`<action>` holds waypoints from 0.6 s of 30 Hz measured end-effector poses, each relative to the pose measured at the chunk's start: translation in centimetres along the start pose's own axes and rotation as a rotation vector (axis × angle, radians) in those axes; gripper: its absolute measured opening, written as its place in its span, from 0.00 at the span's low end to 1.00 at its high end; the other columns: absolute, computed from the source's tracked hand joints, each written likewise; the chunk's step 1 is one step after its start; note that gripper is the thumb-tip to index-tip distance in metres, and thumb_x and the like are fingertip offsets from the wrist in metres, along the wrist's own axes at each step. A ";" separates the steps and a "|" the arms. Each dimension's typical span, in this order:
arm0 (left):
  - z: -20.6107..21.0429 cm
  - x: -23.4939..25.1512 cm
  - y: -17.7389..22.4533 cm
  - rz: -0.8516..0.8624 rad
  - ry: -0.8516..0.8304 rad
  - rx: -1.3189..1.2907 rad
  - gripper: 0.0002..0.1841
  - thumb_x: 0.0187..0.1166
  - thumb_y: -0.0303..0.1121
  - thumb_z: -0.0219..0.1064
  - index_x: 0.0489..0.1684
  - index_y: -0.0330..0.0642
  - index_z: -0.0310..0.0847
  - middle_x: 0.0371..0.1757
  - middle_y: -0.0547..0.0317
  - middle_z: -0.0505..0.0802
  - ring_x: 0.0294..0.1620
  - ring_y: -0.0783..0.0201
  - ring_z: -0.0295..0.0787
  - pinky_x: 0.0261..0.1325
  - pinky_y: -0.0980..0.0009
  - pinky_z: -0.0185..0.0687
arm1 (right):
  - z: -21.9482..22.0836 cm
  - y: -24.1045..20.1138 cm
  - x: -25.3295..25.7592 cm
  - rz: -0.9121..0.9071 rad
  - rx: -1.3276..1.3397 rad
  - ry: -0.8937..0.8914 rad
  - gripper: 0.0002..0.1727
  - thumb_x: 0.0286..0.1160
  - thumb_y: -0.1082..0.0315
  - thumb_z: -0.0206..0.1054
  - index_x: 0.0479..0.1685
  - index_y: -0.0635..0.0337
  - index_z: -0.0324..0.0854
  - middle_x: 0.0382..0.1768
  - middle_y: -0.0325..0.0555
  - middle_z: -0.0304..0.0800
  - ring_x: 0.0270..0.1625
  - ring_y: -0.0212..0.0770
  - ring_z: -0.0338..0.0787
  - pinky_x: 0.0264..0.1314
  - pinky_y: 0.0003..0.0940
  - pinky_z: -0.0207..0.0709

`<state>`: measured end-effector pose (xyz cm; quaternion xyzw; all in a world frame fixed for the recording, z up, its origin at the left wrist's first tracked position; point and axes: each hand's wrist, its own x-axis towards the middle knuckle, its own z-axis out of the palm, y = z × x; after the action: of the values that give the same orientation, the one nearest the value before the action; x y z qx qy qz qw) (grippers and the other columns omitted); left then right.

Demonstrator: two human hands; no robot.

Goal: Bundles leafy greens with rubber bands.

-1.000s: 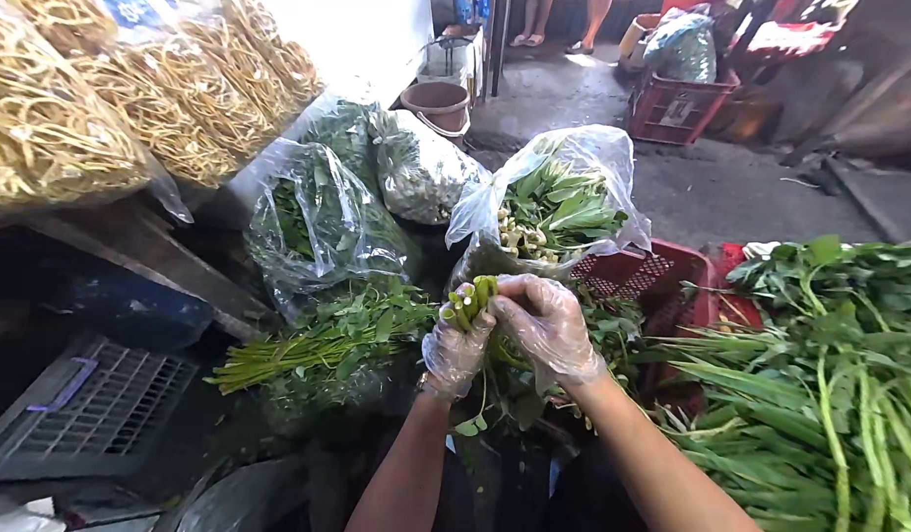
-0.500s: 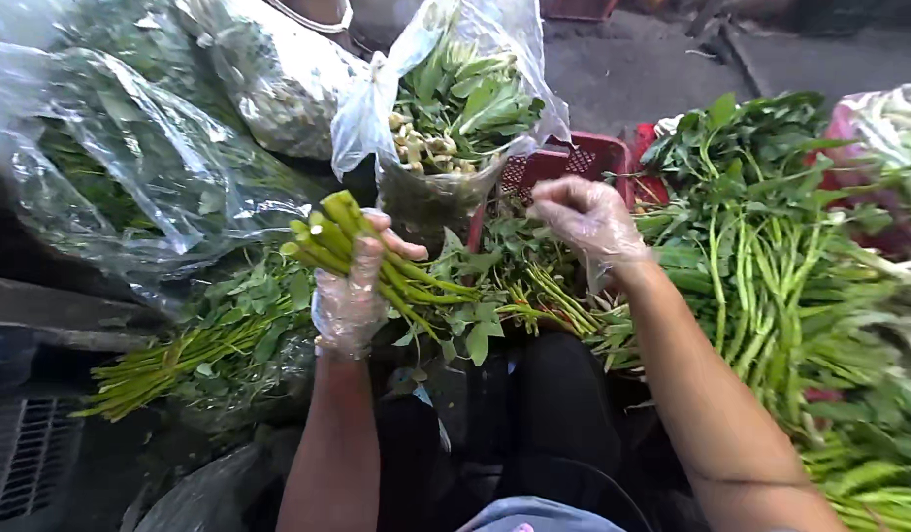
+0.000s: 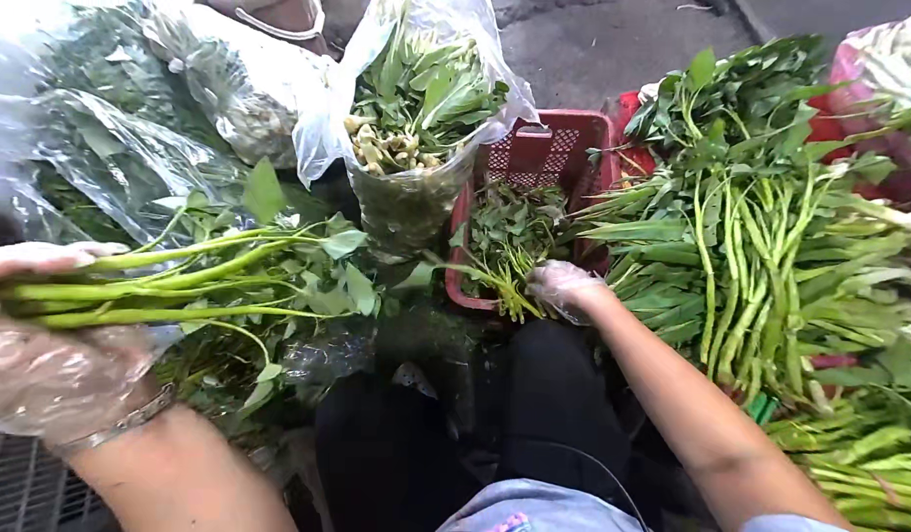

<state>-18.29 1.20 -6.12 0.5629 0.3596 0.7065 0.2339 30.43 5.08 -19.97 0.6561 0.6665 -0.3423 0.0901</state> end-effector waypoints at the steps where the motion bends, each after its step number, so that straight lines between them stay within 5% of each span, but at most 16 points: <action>1: -0.3 0.0 -0.2 -0.016 0.011 0.039 0.15 0.88 0.28 0.47 0.41 0.44 0.84 0.45 0.60 0.94 0.54 0.59 0.91 0.68 0.60 0.84 | -0.2 -0.1 -0.1 -0.035 -0.061 0.018 0.19 0.82 0.52 0.65 0.66 0.46 0.89 0.68 0.57 0.86 0.73 0.62 0.82 0.73 0.69 0.72; 3: -0.3 -0.6 0.1 -0.011 0.049 0.127 0.13 0.89 0.29 0.47 0.44 0.45 0.81 0.47 0.59 0.94 0.55 0.55 0.92 0.69 0.54 0.85 | -1.0 -0.4 -0.8 -0.106 -0.015 -0.022 0.17 0.77 0.53 0.71 0.60 0.47 0.91 0.64 0.54 0.88 0.70 0.59 0.84 0.72 0.68 0.73; 6: 0.8 -1.3 0.5 0.026 0.086 0.145 0.06 0.87 0.29 0.51 0.48 0.46 0.74 0.37 0.63 0.93 0.43 0.56 0.94 0.63 0.50 0.89 | -0.9 -1.2 -1.8 -0.126 0.054 -0.133 0.24 0.73 0.54 0.76 0.66 0.54 0.86 0.60 0.56 0.90 0.67 0.58 0.86 0.72 0.65 0.73; 9: 2.7 -2.1 -0.4 0.018 0.038 0.066 0.09 0.85 0.31 0.55 0.58 0.54 0.72 0.31 0.74 0.88 0.33 0.68 0.89 0.52 0.63 0.91 | 1.1 -0.8 -1.5 -0.094 0.139 -0.039 0.18 0.74 0.62 0.74 0.59 0.61 0.85 0.55 0.60 0.90 0.63 0.61 0.87 0.69 0.65 0.74; 11: 3.9 -2.6 -0.7 -0.019 0.021 -0.052 0.08 0.85 0.35 0.60 0.55 0.60 0.76 0.30 0.77 0.88 0.32 0.72 0.89 0.49 0.68 0.91 | 0.9 -1.4 -2.3 -0.094 0.210 0.000 0.21 0.75 0.67 0.71 0.66 0.64 0.80 0.59 0.63 0.87 0.65 0.62 0.86 0.70 0.65 0.74; 15: 6.2 -3.0 -0.2 -0.095 -0.021 -0.271 0.06 0.82 0.47 0.68 0.46 0.61 0.82 0.31 0.74 0.90 0.35 0.70 0.91 0.53 0.64 0.91 | -1.6 -1.9 -4.4 -0.412 0.347 0.465 0.14 0.77 0.73 0.67 0.58 0.70 0.86 0.48 0.65 0.92 0.52 0.60 0.93 0.61 0.63 0.82; 18: 7.0 -3.4 -0.8 -0.129 -0.079 -0.339 0.10 0.81 0.53 0.67 0.48 0.63 0.84 0.37 0.71 0.93 0.45 0.64 0.94 0.63 0.56 0.90 | -5.5 -4.1 -6.8 -0.467 0.707 0.568 0.14 0.83 0.75 0.60 0.61 0.67 0.85 0.53 0.50 0.92 0.49 0.35 0.90 0.58 0.37 0.84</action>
<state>-10.78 0.89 -8.10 0.5184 0.2611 0.7178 0.3844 29.27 3.11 -10.60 0.5471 0.6371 -0.3660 -0.4010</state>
